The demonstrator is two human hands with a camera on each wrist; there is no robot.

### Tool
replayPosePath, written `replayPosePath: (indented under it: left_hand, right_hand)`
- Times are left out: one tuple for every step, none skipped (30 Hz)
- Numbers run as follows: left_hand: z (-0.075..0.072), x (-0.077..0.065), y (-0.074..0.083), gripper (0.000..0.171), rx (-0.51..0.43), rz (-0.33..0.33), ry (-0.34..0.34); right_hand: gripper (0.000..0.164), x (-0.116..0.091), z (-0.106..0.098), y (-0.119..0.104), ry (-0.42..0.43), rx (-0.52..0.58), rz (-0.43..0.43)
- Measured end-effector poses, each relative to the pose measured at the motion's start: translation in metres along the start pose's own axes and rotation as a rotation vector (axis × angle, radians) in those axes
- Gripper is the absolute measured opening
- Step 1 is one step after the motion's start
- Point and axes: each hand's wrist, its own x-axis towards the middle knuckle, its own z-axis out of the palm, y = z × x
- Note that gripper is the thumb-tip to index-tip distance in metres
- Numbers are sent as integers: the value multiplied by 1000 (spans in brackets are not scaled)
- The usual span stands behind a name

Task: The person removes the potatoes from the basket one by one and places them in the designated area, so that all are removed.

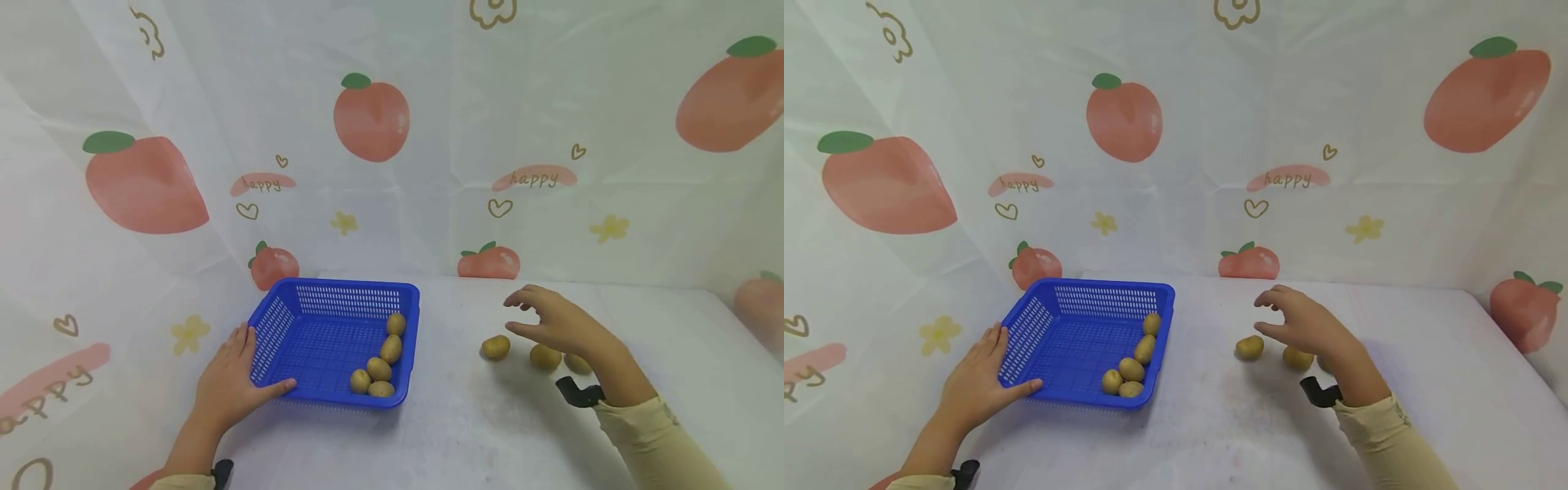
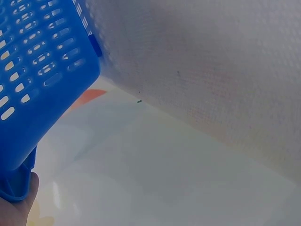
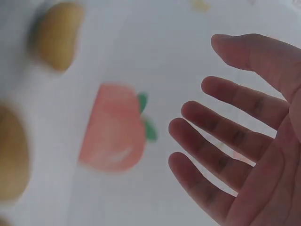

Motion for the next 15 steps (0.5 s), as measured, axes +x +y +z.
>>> replayPosePath:
  left_hand:
    - [0, 0, 0, 139, 1, 1, 1]
    - [0, 0, 0, 139, 1, 1, 1]
    - [1, 1, -1, 139, 3, 1, 2]
    - [1, 1, -1, 139, 4, 1, 4]
    - [1, 1, -1, 139, 4, 3, 7]
    - [1, 2, 0, 139, 5, 4, 8]
    - [1, 2, 0, 139, 4, 7, 10]
    - [0, 2, 0, 139, 5, 7, 11]
    - [0, 2, 0, 139, 5, 7, 13]
    - [0, 1, 1, 139, 2, 8, 14]
    - [0, 1, 1, 139, 1, 7, 13]
    - [-1, 0, 1, 139, 0, 5, 13]
    - [-1, 0, 1, 139, -4, 3, 13]
    - [-1, 0, 1, 140, -5, 0, 10]
    - [-2, -1, 1, 140, -6, -1, 8]
  right_hand:
    - [30, 6, 1, -7, -5, 8, -11]
    - [30, 12, 2, -13, -10, 18, -28]
    - [30, 18, 4, -19, -16, 24, -48]
    - [30, 24, 5, -25, -26, 23, -66]
    - [30, 31, 6, -31, -36, 22, -81]
    - [31, 37, 7, -37, -47, 18, -90]
    - [31, 43, 8, -42, -58, 13, -103]
    - [32, 49, 8, -48, -68, 8, -118]
    - [32, 55, 9, -54, -79, 4, -133]
    - [33, 61, 10, -60, -91, 3, -142]
    - [34, 67, 10, -65, -100, 4, -153]
    - [34, 72, 11, -71, -110, 11, -164]
    - [35, 77, 12, -77, -120, 21, -176]
    - [35, 82, 13, -82, -132, 34, -182]
    - [35, 87, 14, -87, -142, 49, -187]
